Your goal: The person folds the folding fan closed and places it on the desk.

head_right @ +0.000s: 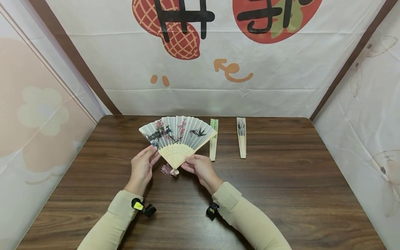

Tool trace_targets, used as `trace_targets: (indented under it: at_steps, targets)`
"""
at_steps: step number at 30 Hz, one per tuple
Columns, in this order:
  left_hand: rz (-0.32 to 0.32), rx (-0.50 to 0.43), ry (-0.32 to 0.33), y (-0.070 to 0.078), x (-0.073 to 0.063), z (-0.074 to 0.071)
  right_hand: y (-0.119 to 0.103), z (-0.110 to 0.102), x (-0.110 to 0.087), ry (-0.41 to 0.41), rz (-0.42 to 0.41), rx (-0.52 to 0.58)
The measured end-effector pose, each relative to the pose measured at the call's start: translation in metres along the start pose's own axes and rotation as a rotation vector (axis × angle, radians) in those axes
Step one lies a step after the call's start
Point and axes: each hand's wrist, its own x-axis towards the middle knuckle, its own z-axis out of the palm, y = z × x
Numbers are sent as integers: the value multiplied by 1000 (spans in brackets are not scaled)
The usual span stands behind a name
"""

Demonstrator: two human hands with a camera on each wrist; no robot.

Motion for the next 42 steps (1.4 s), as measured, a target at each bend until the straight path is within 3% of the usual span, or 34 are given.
trace_targets:
  at_steps: [31, 42]
  targets:
    - [1, 56, -68, 2, 0, 4, -2, 2, -4, -13, 36, -29]
    - [-20, 129, -100, 4, -1, 3, 0, 2, -3, -17, 43, -65]
